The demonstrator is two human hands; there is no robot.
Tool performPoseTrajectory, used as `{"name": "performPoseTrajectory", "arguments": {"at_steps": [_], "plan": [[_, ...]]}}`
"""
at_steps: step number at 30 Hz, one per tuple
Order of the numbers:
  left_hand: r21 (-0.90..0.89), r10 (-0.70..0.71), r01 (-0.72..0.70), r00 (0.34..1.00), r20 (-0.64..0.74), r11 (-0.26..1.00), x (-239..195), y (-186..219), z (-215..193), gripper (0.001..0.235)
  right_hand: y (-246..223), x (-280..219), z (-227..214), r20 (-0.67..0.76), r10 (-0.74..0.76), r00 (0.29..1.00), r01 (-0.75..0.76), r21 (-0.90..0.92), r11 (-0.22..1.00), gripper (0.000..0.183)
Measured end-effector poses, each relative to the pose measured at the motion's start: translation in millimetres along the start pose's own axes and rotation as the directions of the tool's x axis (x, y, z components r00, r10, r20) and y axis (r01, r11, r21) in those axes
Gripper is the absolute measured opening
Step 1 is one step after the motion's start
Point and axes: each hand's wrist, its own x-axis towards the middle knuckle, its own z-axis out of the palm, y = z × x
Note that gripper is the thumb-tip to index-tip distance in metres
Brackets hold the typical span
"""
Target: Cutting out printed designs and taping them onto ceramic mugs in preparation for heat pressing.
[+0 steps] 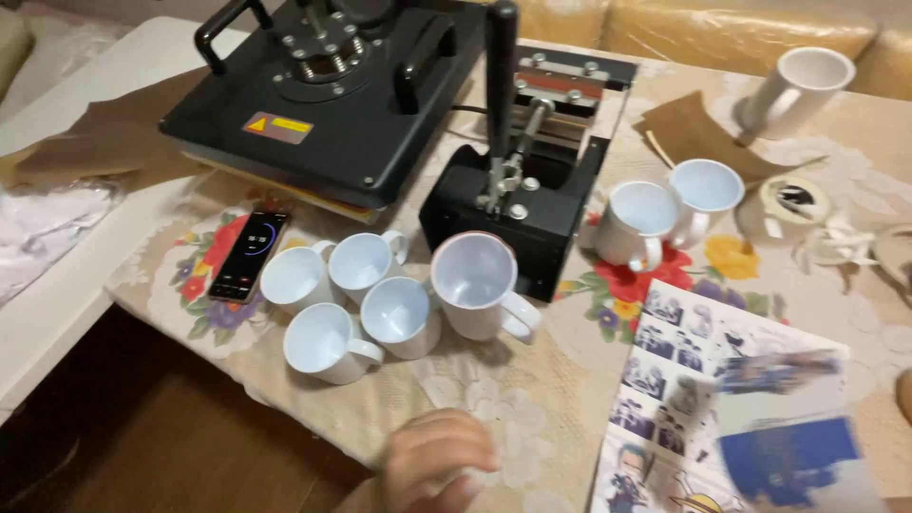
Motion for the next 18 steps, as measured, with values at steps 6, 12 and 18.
{"name": "performPoseTrajectory", "arguments": {"at_steps": [6, 12, 18], "plan": [[-0.761, -0.732, 0.571, 0.369, 0.573, -0.308, 33.3, 11.9, 141.3, 0.033, -34.6, -16.3, -33.2, -0.020, 0.002, 1.000, -0.002, -0.037, 0.999, 0.035], [-0.749, -0.829, 0.453, 0.036, 0.558, -0.484, 76.1, 44.8, 168.6, 0.064, -83.5, 21.4, -50.8, 0.031, 0.655, 0.755, -0.655, -0.016, 0.756, 0.043], [-0.741, -0.880, 0.636, 0.206, 0.428, -0.212, 65.9, 24.8, 165.4, 0.083, -61.2, 30.9, -48.5, 0.079, 0.631, 0.771, -0.636, 0.062, 0.769, 0.048]]}}
